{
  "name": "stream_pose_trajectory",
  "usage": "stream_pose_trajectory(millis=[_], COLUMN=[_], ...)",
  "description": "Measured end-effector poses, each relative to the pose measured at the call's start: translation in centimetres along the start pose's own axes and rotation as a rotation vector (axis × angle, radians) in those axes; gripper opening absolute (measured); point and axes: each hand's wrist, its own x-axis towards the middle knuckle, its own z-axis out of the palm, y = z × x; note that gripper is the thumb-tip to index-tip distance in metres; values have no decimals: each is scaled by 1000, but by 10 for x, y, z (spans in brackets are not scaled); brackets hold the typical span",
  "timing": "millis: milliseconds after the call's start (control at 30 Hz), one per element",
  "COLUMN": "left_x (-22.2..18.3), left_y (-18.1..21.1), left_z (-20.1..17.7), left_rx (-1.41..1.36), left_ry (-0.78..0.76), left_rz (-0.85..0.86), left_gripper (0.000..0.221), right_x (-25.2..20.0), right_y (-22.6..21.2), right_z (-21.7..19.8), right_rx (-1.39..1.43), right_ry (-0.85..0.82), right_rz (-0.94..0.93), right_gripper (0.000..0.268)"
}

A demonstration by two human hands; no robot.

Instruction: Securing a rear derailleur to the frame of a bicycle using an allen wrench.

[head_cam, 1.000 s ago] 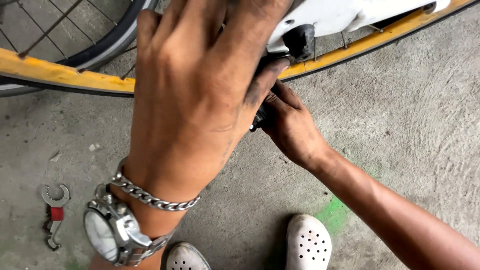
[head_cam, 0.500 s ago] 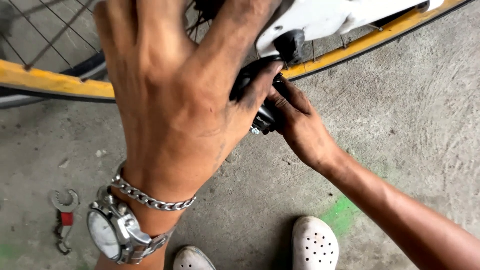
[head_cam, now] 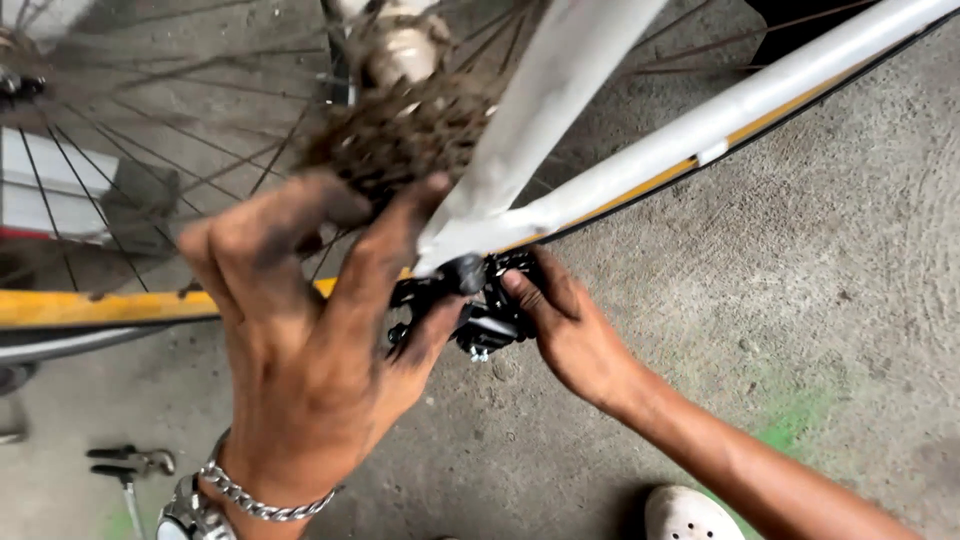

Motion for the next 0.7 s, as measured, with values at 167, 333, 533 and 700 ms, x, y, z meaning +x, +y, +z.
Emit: stream_pose_trajectory(millis=[167, 333, 533, 700], left_x=[6, -2, -3, -7], left_y=[11, 11, 16, 19], left_z=[7, 25, 26, 21], left_rx=[-90, -45, -4, 70], left_ry=[28, 132, 158, 98], left_rz=[-12, -9, -18, -60], left_gripper=[57, 65, 65, 71], right_x=[3, 4, 8, 8], right_y=[-4, -6, -6, -7], right_z=[-16, -33, -54, -63], right_rx=[-45, -59, -185, -123], right_ry=[-25, -118, -118, -121], right_rz=[-51, -29, -71, -181], right_gripper=[38, 56, 42, 22])
